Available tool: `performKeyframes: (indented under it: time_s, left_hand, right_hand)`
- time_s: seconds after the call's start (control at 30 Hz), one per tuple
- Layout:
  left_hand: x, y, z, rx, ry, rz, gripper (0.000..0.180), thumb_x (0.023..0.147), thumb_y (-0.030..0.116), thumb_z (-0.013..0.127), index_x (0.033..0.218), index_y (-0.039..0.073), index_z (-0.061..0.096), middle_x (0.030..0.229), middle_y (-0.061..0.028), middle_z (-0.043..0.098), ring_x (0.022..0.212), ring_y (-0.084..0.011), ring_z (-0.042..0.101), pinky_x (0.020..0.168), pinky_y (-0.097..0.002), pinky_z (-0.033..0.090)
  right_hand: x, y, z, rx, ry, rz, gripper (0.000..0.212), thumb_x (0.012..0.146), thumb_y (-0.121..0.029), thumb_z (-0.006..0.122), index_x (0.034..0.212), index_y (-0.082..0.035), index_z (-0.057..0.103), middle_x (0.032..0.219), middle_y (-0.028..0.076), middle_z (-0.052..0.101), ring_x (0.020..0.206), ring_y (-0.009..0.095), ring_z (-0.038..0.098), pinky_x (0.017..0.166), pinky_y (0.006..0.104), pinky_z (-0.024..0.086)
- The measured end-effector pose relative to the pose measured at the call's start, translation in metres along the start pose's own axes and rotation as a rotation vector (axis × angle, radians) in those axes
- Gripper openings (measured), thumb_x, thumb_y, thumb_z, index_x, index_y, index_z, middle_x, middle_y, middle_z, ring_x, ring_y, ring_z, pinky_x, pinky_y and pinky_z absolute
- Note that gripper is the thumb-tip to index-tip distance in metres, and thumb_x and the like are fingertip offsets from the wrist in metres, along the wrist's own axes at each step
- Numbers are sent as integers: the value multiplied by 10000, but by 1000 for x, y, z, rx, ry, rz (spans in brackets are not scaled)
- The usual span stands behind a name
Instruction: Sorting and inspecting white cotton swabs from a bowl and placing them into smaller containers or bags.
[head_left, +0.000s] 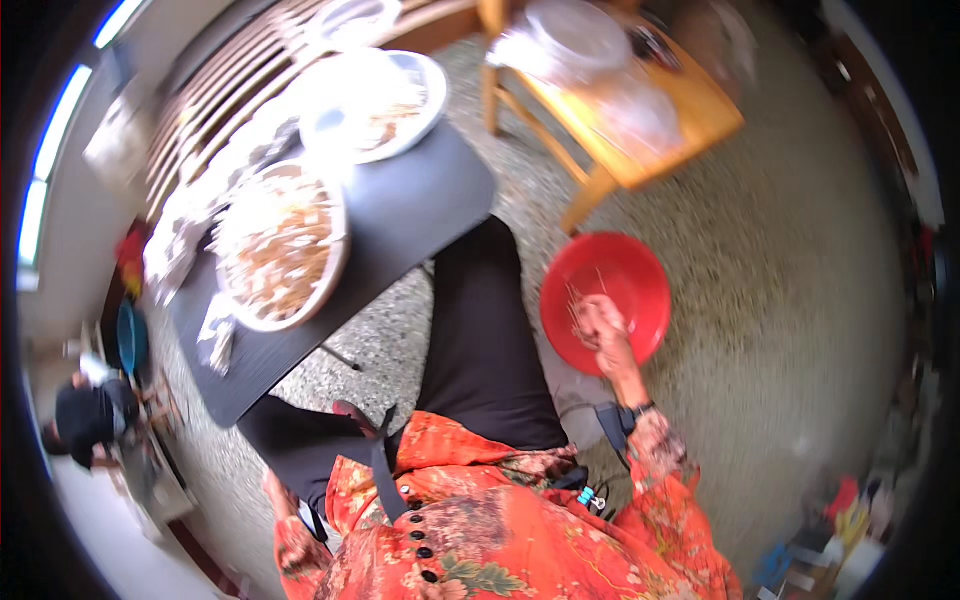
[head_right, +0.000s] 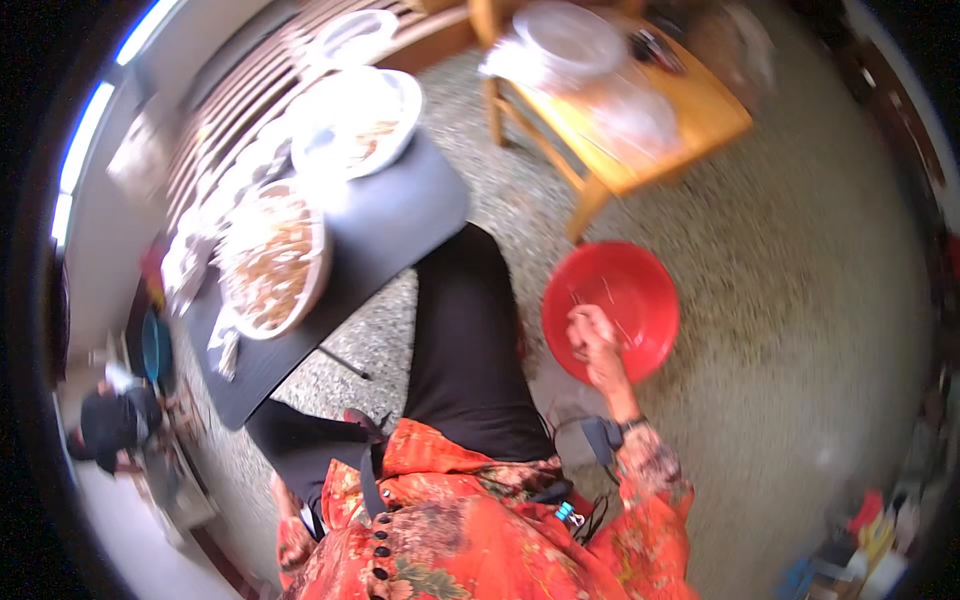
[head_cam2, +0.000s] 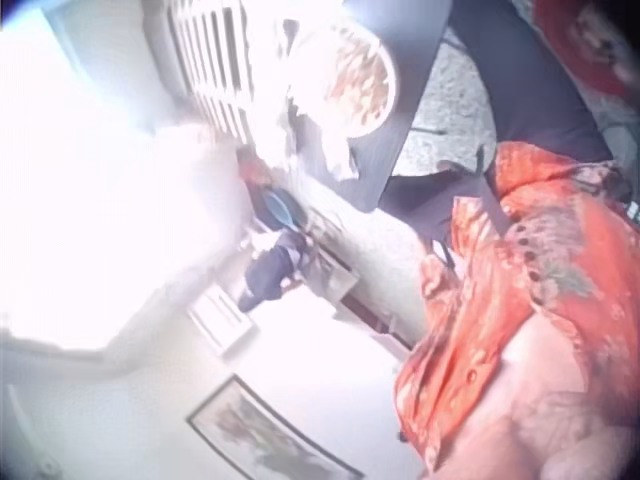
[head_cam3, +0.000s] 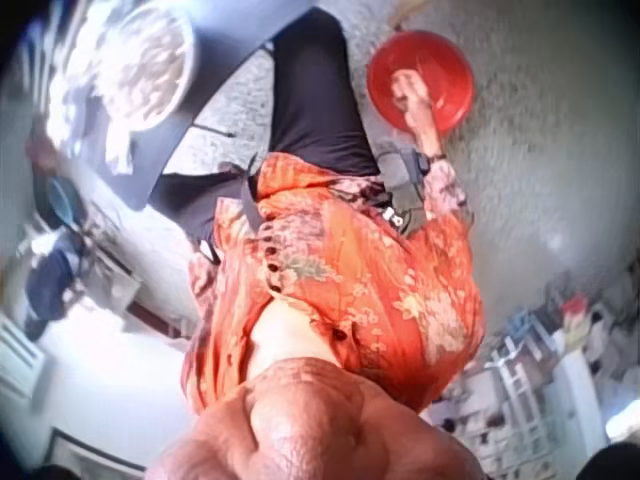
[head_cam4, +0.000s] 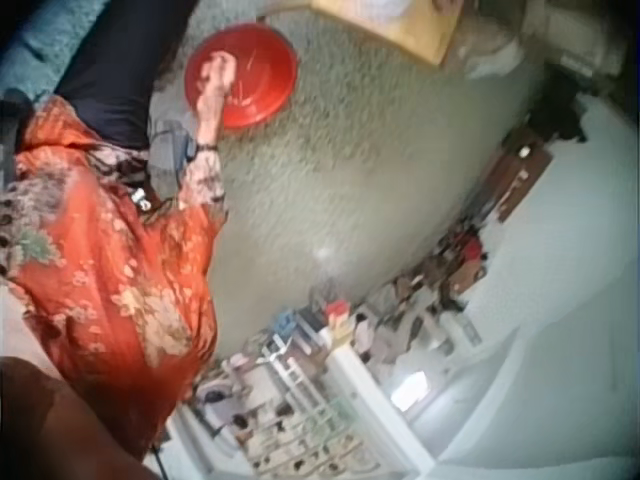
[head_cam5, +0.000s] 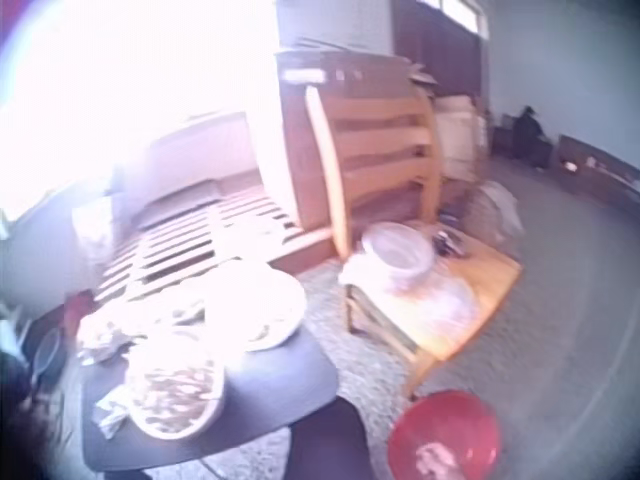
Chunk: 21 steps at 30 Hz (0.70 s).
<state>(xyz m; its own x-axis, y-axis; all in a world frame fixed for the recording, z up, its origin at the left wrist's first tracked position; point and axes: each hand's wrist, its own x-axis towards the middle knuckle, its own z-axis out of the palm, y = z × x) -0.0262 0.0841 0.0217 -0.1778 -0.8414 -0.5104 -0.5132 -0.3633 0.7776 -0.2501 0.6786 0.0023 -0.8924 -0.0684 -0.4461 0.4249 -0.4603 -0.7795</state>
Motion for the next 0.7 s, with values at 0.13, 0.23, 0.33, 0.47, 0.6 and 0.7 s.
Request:
performKeyframes:
  time_s: [0.13,0.23,0.33,0.47,0.6,0.7]
  left_hand:
    - [35,20,-21,-127,19,249,132,873,168,548,966,77,568,772,-11,581,598,-97,560,468,-200,433]
    - [-15,84,-20,25,7,577,147,908,133,491,993,41,568,791,-48,589,631,-121,591,509,-237,488]
    - [-80,138,5,335,6,1075,121,896,60,494,992,27,560,780,-28,553,624,-85,539,561,-218,460]
    - [-163,206,28,928,76,1739,190,737,-30,567,922,14,563,799,-128,566,707,-321,564,621,-379,457]
    - [-162,233,50,243,-455,1158,117,843,98,603,918,10,593,776,-60,597,672,-130,605,578,-236,487]
    - [-149,263,63,-395,-777,596,164,856,147,600,961,23,574,766,-42,610,656,-125,616,570,-240,508]
  right_hand:
    - [0,-75,77,2,-183,-95,166,930,-205,479,967,-49,525,622,-37,391,489,18,280,413,166,222]
    - [10,-111,132,13,-419,-173,171,934,-204,476,946,-43,534,649,0,464,505,51,359,454,177,307]
    - [-4,-139,206,-144,-551,-296,145,942,-188,459,939,-55,518,686,41,537,564,102,513,517,208,427]
    - [-4,-149,261,-49,-715,-253,129,943,-173,452,932,-59,512,746,55,548,534,86,471,497,211,394]
    - [23,-133,281,319,-771,-100,82,920,-108,465,915,-50,524,758,39,526,470,43,367,429,171,298]
    - [37,-119,279,254,-591,-58,60,891,-95,513,905,-42,537,728,16,521,453,20,337,403,163,267]
